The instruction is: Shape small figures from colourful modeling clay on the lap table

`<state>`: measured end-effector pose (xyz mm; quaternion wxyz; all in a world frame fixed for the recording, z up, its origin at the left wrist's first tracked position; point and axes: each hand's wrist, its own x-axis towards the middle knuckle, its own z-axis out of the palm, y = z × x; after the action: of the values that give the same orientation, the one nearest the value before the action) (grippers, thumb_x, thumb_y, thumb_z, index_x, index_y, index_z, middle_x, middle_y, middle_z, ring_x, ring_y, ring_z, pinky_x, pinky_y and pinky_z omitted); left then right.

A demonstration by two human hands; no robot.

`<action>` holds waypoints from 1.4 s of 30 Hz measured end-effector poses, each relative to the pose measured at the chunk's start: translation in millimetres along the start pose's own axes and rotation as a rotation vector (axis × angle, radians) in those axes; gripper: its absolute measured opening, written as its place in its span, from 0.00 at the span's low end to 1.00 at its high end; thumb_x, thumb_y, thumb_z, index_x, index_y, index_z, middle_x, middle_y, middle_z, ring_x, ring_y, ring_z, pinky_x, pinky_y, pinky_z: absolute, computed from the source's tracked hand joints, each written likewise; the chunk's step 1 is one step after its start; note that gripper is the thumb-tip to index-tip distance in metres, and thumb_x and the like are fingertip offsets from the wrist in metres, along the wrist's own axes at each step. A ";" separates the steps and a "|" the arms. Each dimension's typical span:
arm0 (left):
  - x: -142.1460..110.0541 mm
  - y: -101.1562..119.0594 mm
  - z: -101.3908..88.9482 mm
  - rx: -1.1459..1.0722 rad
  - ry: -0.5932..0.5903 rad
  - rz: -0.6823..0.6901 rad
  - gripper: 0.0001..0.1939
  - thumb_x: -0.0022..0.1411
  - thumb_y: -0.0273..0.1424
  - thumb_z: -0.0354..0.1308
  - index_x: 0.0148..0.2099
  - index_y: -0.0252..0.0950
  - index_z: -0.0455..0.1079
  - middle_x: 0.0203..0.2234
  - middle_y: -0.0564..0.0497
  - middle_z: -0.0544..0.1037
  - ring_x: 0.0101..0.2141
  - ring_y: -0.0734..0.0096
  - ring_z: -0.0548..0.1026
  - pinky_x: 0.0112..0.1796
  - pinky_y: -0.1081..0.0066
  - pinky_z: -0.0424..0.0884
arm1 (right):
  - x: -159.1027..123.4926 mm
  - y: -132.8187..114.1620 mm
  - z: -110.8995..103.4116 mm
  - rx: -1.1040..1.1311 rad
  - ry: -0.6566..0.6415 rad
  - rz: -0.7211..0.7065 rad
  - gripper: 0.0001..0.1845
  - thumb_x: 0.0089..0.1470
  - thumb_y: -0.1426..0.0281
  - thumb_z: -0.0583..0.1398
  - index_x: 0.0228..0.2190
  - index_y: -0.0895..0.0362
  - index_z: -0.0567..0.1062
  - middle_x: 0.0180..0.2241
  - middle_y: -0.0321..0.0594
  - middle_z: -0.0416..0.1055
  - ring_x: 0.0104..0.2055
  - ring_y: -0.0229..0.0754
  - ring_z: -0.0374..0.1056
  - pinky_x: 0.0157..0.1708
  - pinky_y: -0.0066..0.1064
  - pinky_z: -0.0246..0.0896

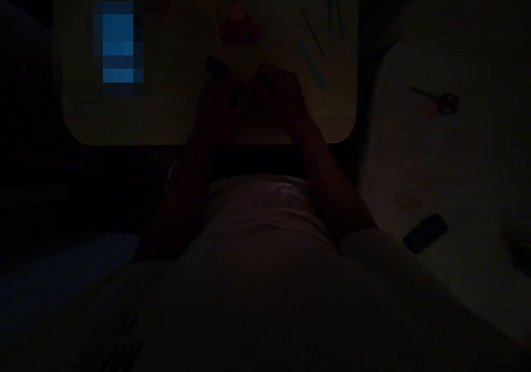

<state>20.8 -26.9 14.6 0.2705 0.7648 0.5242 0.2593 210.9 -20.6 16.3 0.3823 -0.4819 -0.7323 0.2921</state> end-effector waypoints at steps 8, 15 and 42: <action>1.6 -3.5 2.7 0.015 0.029 0.020 0.20 0.69 0.55 0.54 0.43 0.45 0.74 0.37 0.51 0.80 0.41 0.55 0.74 0.44 0.50 0.70 | 0.2 0.2 0.3 0.011 0.009 -0.007 0.33 0.64 0.30 0.47 0.28 0.45 0.62 0.31 0.38 0.71 0.35 0.50 0.65 0.40 0.42 0.58; 2.1 -7.8 3.6 -0.005 0.012 0.028 0.19 0.69 0.53 0.54 0.47 0.46 0.76 0.39 0.52 0.81 0.43 0.53 0.75 0.45 0.50 0.70 | 0.9 0.5 0.4 0.048 0.005 0.023 0.32 0.60 0.30 0.52 0.27 0.43 0.63 0.31 0.38 0.73 0.37 0.51 0.65 0.40 0.42 0.59; 0.7 -8.6 2.3 0.014 0.029 0.070 0.19 0.71 0.51 0.55 0.47 0.43 0.76 0.40 0.50 0.82 0.43 0.55 0.77 0.47 0.52 0.73 | -0.4 -2.1 -2.1 -0.023 -0.011 0.017 0.30 0.66 0.34 0.48 0.29 0.44 0.64 0.34 0.39 0.74 0.38 0.51 0.68 0.43 0.42 0.62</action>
<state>16.9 -24.0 7.2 0.2484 0.7808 0.5025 0.2760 211.7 -21.6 19.0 0.3703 -0.4906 -0.7337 0.2895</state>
